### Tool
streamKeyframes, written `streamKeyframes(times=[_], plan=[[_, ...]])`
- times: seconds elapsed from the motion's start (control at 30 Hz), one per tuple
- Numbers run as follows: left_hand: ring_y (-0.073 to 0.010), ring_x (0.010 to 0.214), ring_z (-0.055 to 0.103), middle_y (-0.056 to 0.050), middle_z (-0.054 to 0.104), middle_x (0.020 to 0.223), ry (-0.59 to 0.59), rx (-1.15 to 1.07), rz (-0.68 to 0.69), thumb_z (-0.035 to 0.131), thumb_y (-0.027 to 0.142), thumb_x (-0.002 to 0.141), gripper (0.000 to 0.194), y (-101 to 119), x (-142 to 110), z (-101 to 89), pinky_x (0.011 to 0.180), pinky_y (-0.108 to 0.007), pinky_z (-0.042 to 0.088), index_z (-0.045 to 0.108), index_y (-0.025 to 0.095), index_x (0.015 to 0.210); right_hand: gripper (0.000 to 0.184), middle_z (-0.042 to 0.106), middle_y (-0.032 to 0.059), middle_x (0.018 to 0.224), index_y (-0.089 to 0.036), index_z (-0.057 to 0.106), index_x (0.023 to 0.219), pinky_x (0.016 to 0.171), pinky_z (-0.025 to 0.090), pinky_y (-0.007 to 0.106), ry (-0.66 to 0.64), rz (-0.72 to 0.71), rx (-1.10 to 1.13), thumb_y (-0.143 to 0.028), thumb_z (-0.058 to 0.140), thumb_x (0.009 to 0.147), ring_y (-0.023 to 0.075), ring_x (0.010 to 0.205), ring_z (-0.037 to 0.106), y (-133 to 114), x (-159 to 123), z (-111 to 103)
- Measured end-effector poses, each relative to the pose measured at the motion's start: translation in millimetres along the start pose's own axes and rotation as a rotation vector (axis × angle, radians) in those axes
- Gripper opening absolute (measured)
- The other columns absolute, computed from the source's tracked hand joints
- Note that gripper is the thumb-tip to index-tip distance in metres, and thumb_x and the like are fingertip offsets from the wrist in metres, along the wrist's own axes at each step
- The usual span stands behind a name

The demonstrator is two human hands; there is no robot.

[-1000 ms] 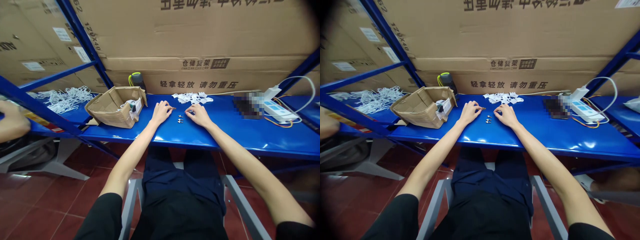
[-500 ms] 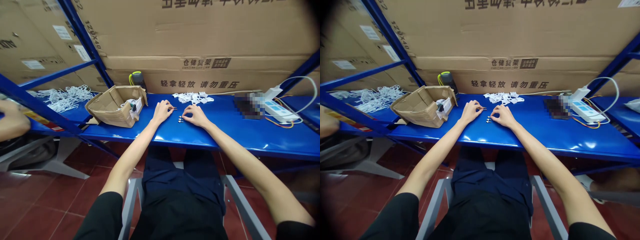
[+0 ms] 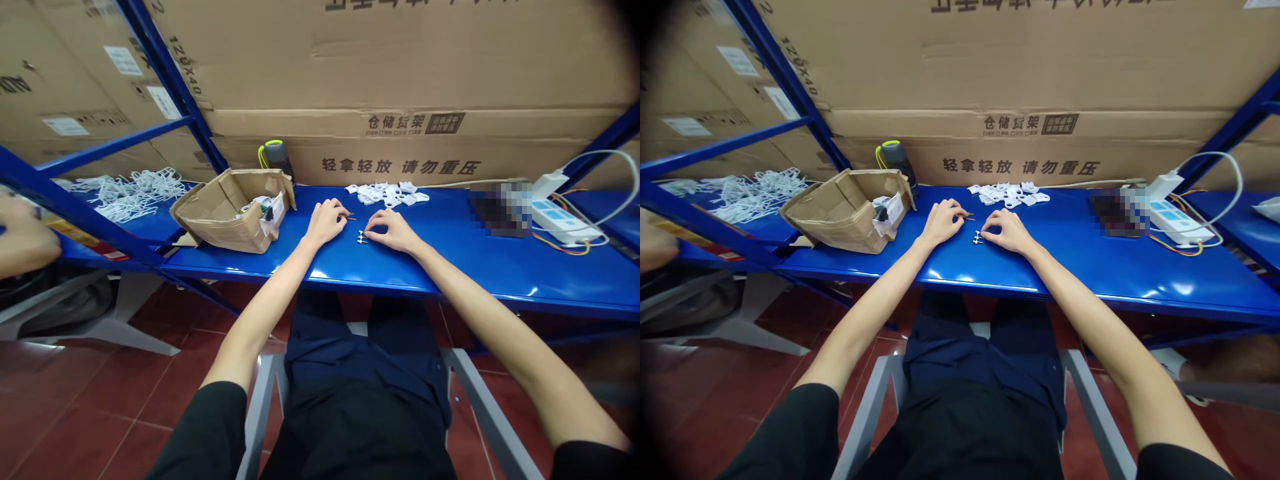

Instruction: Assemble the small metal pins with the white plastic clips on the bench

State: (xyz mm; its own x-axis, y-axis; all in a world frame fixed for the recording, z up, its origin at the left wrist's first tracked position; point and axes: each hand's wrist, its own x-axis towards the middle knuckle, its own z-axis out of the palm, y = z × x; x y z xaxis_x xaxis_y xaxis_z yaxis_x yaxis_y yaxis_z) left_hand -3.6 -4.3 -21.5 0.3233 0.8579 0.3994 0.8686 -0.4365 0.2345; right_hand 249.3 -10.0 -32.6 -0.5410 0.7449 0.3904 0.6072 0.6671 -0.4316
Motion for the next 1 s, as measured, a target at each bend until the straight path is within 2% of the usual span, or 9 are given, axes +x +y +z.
streamKeyframes(times=[0.17,0.4,0.6,1.0], plan=[[-0.0314,0.123,0.064,-0.010,0.073,0.130,0.002,0.007,0.023,0.055,0.020,0.106,0.030,-1.9,-0.5,1.2,0.108,-0.049,0.045,0.084,0.024,0.113,0.027,0.078,0.0087,0.120,-0.027,0.086,0.098,0.103,0.044,0.052,0.008,0.008,0.016,-0.047,0.068,0.101,0.0332,0.113,0.066,2.3,-0.3,-0.5],[-0.0319,0.123,0.064,-0.010,0.072,0.130,-0.006,0.010,0.027,0.058,0.030,0.109,0.026,-2.0,1.2,3.2,0.108,-0.048,0.045,0.083,0.024,0.115,0.025,0.078,0.0089,0.120,-0.028,0.087,0.098,0.101,0.044,0.052,-0.004,0.026,-0.028,-0.048,0.070,0.100,0.0334,0.114,0.065,2.9,0.8,1.4],[-0.0312,0.122,0.064,-0.011,0.072,0.131,-0.013,0.031,0.039,0.059,0.030,0.110,0.025,-4.5,2.7,4.8,0.107,-0.047,0.047,0.082,0.023,0.116,0.027,0.079,0.0081,0.120,-0.029,0.087,0.099,0.100,0.044,0.052,0.012,0.063,-0.045,-0.050,0.071,0.100,0.0338,0.115,0.065,3.2,5.4,4.6],[-0.0293,0.121,0.065,-0.011,0.073,0.131,-0.008,0.054,0.061,0.059,0.029,0.110,0.022,-7.6,3.4,7.6,0.106,-0.045,0.047,0.081,0.023,0.113,0.016,0.080,0.0071,0.115,-0.028,0.086,0.094,0.097,0.044,0.048,-0.013,0.071,-0.027,-0.039,0.075,0.093,0.0325,0.111,0.064,-0.4,8.9,3.1]])
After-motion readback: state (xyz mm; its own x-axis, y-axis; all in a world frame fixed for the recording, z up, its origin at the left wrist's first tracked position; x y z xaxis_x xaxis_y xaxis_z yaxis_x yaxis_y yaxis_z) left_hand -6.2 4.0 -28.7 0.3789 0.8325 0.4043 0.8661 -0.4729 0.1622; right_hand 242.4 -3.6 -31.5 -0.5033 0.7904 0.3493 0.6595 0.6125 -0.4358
